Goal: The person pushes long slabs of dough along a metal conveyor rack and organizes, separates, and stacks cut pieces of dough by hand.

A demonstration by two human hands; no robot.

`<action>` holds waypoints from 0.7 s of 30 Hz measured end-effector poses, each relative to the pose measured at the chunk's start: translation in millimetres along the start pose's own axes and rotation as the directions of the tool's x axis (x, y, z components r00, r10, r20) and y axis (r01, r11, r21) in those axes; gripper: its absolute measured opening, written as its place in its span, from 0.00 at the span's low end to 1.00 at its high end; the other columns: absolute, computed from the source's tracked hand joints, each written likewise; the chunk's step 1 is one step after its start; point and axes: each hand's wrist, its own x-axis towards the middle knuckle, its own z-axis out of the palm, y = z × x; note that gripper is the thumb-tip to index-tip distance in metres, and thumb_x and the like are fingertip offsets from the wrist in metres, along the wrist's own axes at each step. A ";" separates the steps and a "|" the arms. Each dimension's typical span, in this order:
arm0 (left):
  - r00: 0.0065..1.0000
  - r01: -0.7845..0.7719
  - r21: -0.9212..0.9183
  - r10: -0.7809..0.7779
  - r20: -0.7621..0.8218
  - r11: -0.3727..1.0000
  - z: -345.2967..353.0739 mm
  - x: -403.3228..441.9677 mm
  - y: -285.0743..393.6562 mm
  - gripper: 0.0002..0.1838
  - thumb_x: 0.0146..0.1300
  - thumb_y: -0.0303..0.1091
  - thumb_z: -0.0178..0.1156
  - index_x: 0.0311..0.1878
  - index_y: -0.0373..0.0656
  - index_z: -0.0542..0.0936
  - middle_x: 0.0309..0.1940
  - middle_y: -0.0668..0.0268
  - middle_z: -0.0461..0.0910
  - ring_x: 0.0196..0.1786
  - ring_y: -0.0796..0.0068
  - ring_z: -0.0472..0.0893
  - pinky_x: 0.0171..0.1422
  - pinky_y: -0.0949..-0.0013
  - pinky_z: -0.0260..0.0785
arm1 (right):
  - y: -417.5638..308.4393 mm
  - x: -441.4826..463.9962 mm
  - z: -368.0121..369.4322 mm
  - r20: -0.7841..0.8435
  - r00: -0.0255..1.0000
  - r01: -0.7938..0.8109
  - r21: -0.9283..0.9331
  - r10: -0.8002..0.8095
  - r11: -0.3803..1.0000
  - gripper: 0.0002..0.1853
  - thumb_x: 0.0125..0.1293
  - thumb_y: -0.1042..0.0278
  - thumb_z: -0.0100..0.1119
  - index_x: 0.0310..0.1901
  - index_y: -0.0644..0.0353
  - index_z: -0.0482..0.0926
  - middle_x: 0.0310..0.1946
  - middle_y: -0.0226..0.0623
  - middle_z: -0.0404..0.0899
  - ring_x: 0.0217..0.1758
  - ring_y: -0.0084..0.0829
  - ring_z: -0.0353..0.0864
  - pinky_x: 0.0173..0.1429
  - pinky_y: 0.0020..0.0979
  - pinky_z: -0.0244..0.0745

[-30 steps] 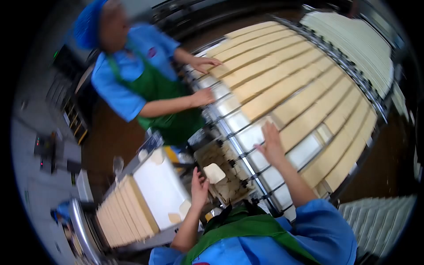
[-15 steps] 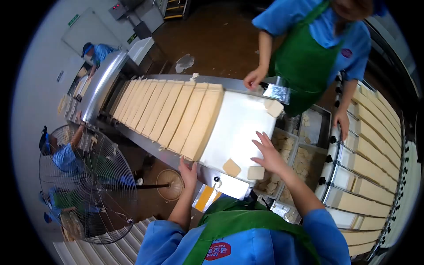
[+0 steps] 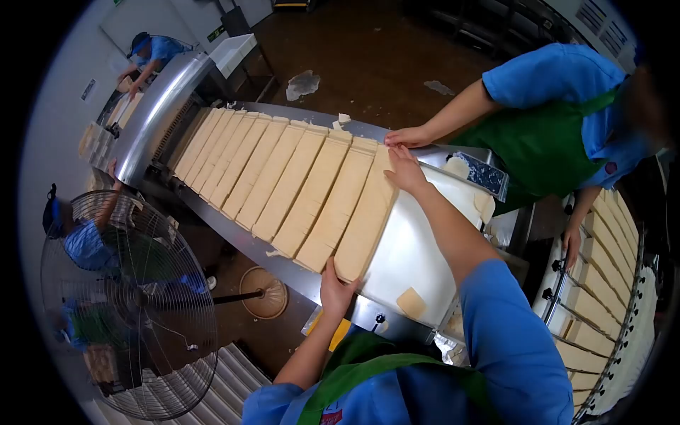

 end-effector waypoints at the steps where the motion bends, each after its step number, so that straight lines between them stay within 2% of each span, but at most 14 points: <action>1: 0.998 0.042 0.002 -0.042 0.056 0.999 -3.8 1.5 6.1 0.48 0.44 0.39 0.74 0.65 0.29 0.60 0.52 0.42 0.73 0.55 0.48 0.75 0.56 0.57 0.70 | -3.8 4.6 -1.5 0.002 1.000 0.002 -0.004 -0.002 1.000 0.37 0.57 0.58 0.62 0.66 0.62 0.60 0.68 0.43 0.58 0.74 0.45 0.49 0.74 0.48 0.47; 3: 0.998 0.023 0.017 -0.024 0.064 1.000 -6.4 4.3 9.2 0.49 0.45 0.41 0.74 0.67 0.33 0.59 0.51 0.41 0.72 0.53 0.45 0.75 0.55 0.56 0.70 | -8.5 8.5 3.1 -0.066 0.997 -0.032 -0.031 0.030 0.999 0.36 0.56 0.58 0.62 0.66 0.59 0.61 0.65 0.41 0.61 0.71 0.43 0.55 0.71 0.48 0.51; 5: 0.990 0.045 0.086 -0.056 0.132 0.995 -7.7 6.5 11.5 0.51 0.45 0.41 0.74 0.69 0.36 0.57 0.49 0.40 0.72 0.51 0.44 0.75 0.55 0.56 0.70 | -10.7 7.4 3.8 -0.050 0.997 -0.055 -0.013 0.054 0.998 0.36 0.55 0.57 0.63 0.65 0.58 0.63 0.63 0.39 0.63 0.69 0.42 0.57 0.70 0.48 0.54; 7: 0.991 -0.003 0.094 -0.010 0.135 0.996 -5.4 7.9 7.7 0.52 0.45 0.41 0.73 0.70 0.37 0.55 0.46 0.40 0.72 0.48 0.44 0.76 0.52 0.55 0.71 | -7.9 2.0 -4.5 -0.049 0.995 -0.085 0.000 0.085 0.996 0.36 0.54 0.56 0.64 0.64 0.57 0.65 0.61 0.38 0.64 0.66 0.42 0.59 0.68 0.47 0.56; 9: 0.979 -0.008 0.139 -0.021 0.203 0.990 -8.5 10.0 11.6 0.51 0.45 0.40 0.73 0.71 0.42 0.55 0.46 0.41 0.71 0.46 0.43 0.76 0.49 0.54 0.72 | 4.8 -13.5 -12.5 0.001 0.969 -0.245 -0.037 0.245 0.969 0.35 0.49 0.53 0.67 0.60 0.57 0.70 0.57 0.37 0.68 0.65 0.43 0.60 0.66 0.46 0.58; 10: 0.977 -0.023 0.136 -0.007 0.213 0.990 -10.5 11.4 14.5 0.51 0.45 0.40 0.73 0.71 0.42 0.55 0.46 0.41 0.71 0.46 0.43 0.76 0.49 0.54 0.72 | 16.8 -28.8 -14.4 -0.100 0.962 -0.259 -0.057 0.253 0.964 0.35 0.47 0.52 0.69 0.58 0.57 0.72 0.55 0.39 0.69 0.64 0.44 0.62 0.65 0.46 0.59; 12: 0.928 -0.172 0.136 0.115 0.355 0.976 -18.0 16.5 19.7 0.51 0.45 0.40 0.72 0.72 0.47 0.55 0.45 0.40 0.70 0.45 0.41 0.77 0.47 0.53 0.73 | 47.5 -75.4 -25.3 -0.244 0.929 -0.299 -0.047 0.280 0.953 0.35 0.44 0.50 0.71 0.54 0.58 0.74 0.50 0.41 0.72 0.61 0.45 0.64 0.64 0.46 0.59; 13: 0.922 -0.190 0.133 0.130 0.366 0.973 -19.1 19.7 17.3 0.51 0.45 0.40 0.72 0.72 0.47 0.55 0.45 0.40 0.70 0.45 0.41 0.77 0.47 0.53 0.73 | 59.7 -106.4 -35.1 -0.286 0.908 -0.324 -0.014 0.307 0.946 0.35 0.43 0.48 0.72 0.53 0.58 0.75 0.47 0.42 0.74 0.60 0.46 0.65 0.64 0.45 0.59; 15: 0.827 -0.438 0.184 0.313 0.468 0.880 -16.7 27.9 11.9 0.49 0.47 0.44 0.71 0.72 0.51 0.55 0.43 0.43 0.69 0.42 0.43 0.78 0.44 0.53 0.74 | 77.1 -172.3 -43.3 -0.442 0.830 -0.432 -0.124 0.340 0.893 0.35 0.41 0.53 0.75 0.52 0.58 0.73 0.45 0.43 0.74 0.54 0.46 0.70 0.61 0.42 0.64; 16: 0.817 -0.460 0.241 0.301 0.492 0.854 -16.2 31.2 15.6 0.48 0.49 0.45 0.69 0.72 0.52 0.55 0.44 0.41 0.69 0.40 0.43 0.78 0.43 0.53 0.75 | 79.7 -201.1 -42.5 -0.345 0.771 -0.498 0.199 0.536 0.844 0.37 0.40 0.57 0.76 0.54 0.58 0.71 0.45 0.45 0.75 0.53 0.47 0.72 0.59 0.41 0.67; 17: 0.830 -0.388 0.357 0.154 0.536 0.850 -15.5 30.3 31.6 0.49 0.50 0.47 0.69 0.72 0.52 0.53 0.48 0.38 0.68 0.40 0.42 0.79 0.42 0.53 0.75 | 82.8 -229.5 -42.5 -0.196 0.701 -0.532 0.497 0.686 0.686 0.40 0.39 0.61 0.78 0.56 0.58 0.69 0.45 0.46 0.75 0.52 0.48 0.73 0.58 0.39 0.69; 18: 0.856 -0.352 0.360 0.141 0.497 0.864 -7.8 28.4 37.5 0.50 0.48 0.48 0.70 0.72 0.51 0.53 0.48 0.37 0.69 0.39 0.43 0.80 0.41 0.53 0.75 | 76.0 -254.3 -45.4 -0.207 0.672 -0.549 0.506 0.711 0.665 0.40 0.39 0.61 0.78 0.56 0.58 0.69 0.45 0.46 0.75 0.52 0.48 0.73 0.58 0.39 0.69; 19: 0.880 -0.316 0.362 0.128 0.458 0.877 1.9 26.2 43.0 0.51 0.47 0.50 0.71 0.71 0.50 0.54 0.48 0.37 0.70 0.39 0.43 0.80 0.41 0.53 0.76 | 65.7 -275.8 -45.1 -0.142 0.701 -0.541 0.532 0.699 0.651 0.46 0.38 0.61 0.78 0.60 0.57 0.63 0.47 0.47 0.74 0.53 0.49 0.73 0.58 0.40 0.70; 21: 0.865 -0.383 0.386 0.179 0.469 0.840 10.6 28.6 46.3 0.51 0.45 0.50 0.72 0.70 0.49 0.55 0.46 0.37 0.71 0.40 0.44 0.80 0.41 0.53 0.76 | 43.7 -313.6 -47.6 -0.026 0.752 -0.524 0.583 0.659 0.621 0.58 0.37 0.63 0.79 0.70 0.53 0.52 0.50 0.50 0.72 0.55 0.50 0.73 0.58 0.41 0.71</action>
